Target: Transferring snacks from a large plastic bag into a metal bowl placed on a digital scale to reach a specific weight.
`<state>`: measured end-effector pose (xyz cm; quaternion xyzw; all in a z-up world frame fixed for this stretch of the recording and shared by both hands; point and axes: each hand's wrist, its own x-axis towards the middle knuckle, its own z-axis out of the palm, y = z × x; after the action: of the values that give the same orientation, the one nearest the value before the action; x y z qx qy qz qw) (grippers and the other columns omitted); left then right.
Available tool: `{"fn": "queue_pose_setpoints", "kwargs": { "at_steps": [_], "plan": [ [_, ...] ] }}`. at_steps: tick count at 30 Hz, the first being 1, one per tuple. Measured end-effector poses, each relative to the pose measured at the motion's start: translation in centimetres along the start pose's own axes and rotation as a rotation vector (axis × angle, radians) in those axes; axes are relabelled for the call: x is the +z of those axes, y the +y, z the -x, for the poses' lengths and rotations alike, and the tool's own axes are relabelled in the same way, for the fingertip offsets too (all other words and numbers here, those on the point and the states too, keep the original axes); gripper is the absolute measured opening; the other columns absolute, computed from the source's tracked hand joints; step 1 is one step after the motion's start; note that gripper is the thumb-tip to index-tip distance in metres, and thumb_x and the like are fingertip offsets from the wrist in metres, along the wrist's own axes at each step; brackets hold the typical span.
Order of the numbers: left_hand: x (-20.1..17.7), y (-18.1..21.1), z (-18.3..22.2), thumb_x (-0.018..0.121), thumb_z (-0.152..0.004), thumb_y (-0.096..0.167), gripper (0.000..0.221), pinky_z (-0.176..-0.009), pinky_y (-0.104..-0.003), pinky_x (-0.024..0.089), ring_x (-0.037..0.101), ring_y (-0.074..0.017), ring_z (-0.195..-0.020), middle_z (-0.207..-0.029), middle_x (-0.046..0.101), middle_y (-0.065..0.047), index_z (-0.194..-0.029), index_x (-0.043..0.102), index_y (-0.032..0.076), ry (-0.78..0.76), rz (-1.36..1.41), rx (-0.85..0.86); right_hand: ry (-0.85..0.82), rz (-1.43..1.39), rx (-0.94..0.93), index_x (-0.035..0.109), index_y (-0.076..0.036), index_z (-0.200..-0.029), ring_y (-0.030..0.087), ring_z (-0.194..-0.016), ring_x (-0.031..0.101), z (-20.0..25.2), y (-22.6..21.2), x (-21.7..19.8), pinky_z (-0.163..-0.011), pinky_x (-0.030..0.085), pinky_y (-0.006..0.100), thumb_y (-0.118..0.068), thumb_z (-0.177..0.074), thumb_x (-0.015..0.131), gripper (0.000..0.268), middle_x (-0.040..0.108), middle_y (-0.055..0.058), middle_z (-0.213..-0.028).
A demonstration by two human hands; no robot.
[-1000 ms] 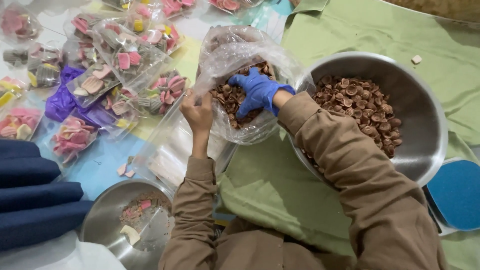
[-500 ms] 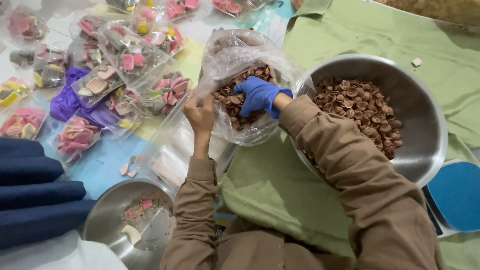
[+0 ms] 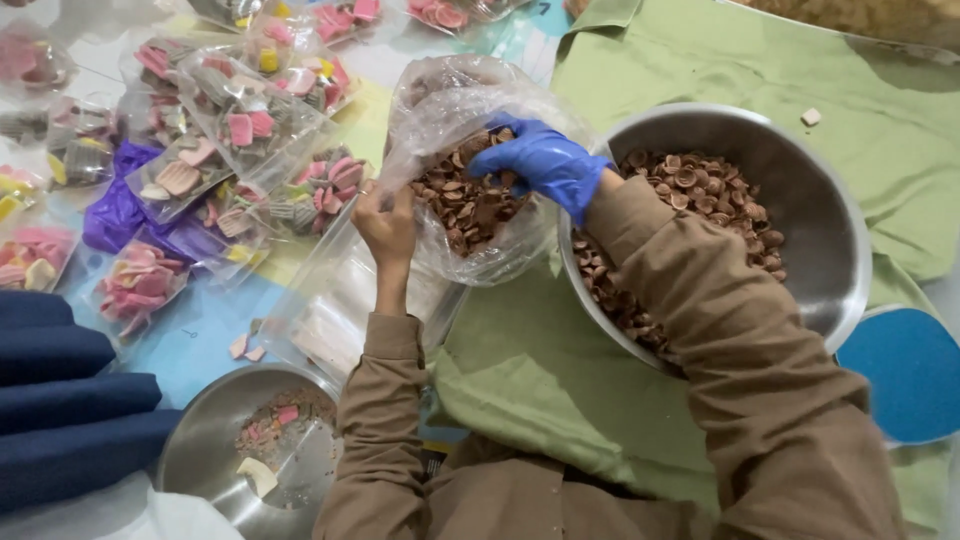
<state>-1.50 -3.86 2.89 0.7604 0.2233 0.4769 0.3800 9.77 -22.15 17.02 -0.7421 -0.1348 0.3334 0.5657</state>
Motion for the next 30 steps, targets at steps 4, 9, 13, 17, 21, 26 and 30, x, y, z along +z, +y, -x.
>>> {"fn": "queue_pose_setpoints", "kwargs": {
  "at_steps": [4, 9, 13, 17, 21, 26, 30],
  "plan": [
    [0.4, -2.1, 0.1, 0.073, -0.073, 0.016, 0.011, -0.068, -0.033, 0.051, 0.067, -0.0251, -0.069, -0.067, 0.061, -0.012, -0.068, 0.069, 0.007, -0.016, 0.020, -0.021, -0.034, -0.241, -0.049, 0.072, -0.005, -0.097, 0.022, -0.061, 0.069, 5.0, 0.1, -3.0, -0.036, 0.051, 0.024, 0.000, -0.069, 0.082, 0.030, 0.063, 0.013, -0.082],
    [0.1, -2.5, -0.3, 0.077, -0.076, 0.016, 0.004, -0.076, -0.036, 0.050, 0.067, -0.0295, -0.075, -0.074, 0.067, -0.014, -0.076, 0.078, 0.012, -0.016, 0.060, 0.061, 0.038, -0.191, -0.047, 0.067, -0.011, -0.102, 0.016, -0.058, 0.059, 12.4, -0.8, -9.4, -0.040, 0.044, 0.020, 0.000, -0.075, 0.076, 0.031, 0.051, 0.004, -0.079],
    [-0.2, -2.1, -0.4, 0.076, -0.076, 0.016, 0.003, -0.075, -0.031, 0.049, 0.066, -0.0233, -0.075, -0.074, 0.067, -0.010, -0.078, 0.078, 0.013, -0.029, 0.059, 0.064, 0.174, -0.005, 0.026, 0.070, -0.008, -0.104, 0.015, -0.064, 0.061, 16.2, -0.4, -12.6, -0.046, 0.052, 0.023, -0.003, -0.074, 0.082, 0.033, 0.058, 0.004, -0.081],
    [0.0, -0.7, -0.5, 0.078, -0.075, 0.016, 0.004, -0.075, -0.031, 0.049, 0.066, -0.0240, -0.075, -0.073, 0.066, -0.011, -0.075, 0.076, 0.013, -0.018, 0.050, 0.101, 0.258, 0.144, 0.037, 0.070, -0.004, -0.117, 0.023, -0.077, 0.065, 17.4, 1.7, -14.5, -0.057, 0.061, 0.030, -0.001, -0.077, 0.083, 0.042, 0.065, 0.015, -0.097],
    [0.3, -0.9, 0.0, 0.077, -0.069, 0.018, 0.007, -0.071, -0.027, 0.048, 0.064, -0.0182, -0.070, -0.067, 0.062, -0.007, -0.073, 0.073, 0.014, 0.019, 0.032, 0.034, 0.268, 0.271, 0.019, 0.074, -0.012, -0.118, 0.023, -0.092, 0.068, 17.2, 3.6, -16.4, -0.070, 0.062, 0.034, -0.010, -0.083, 0.083, 0.036, 0.070, 0.011, -0.105],
    [0.4, -1.1, -0.3, 0.077, -0.073, 0.017, 0.004, -0.072, -0.030, 0.049, 0.066, -0.0197, -0.072, -0.071, 0.068, -0.007, -0.074, 0.074, 0.015, 0.028, 0.038, 0.074, 0.176, 0.627, -0.093, 0.077, -0.020, -0.115, 0.035, -0.112, 0.069, 15.9, 3.1, -16.1, -0.093, 0.056, 0.046, -0.024, -0.087, 0.080, 0.029, 0.074, 0.011, -0.115],
    [0.1, -2.0, -0.3, 0.075, -0.077, 0.016, 0.005, -0.072, -0.032, 0.051, 0.068, -0.0265, -0.072, -0.071, 0.069, -0.011, -0.074, 0.075, 0.012, 0.008, 0.092, 0.093, 0.133, 0.533, -0.570, 0.076, -0.012, -0.115, 0.024, -0.101, 0.071, 14.6, 1.0, -12.0, -0.081, 0.059, 0.033, -0.015, -0.091, 0.082, 0.025, 0.070, 0.010, -0.106]
  ]
}}
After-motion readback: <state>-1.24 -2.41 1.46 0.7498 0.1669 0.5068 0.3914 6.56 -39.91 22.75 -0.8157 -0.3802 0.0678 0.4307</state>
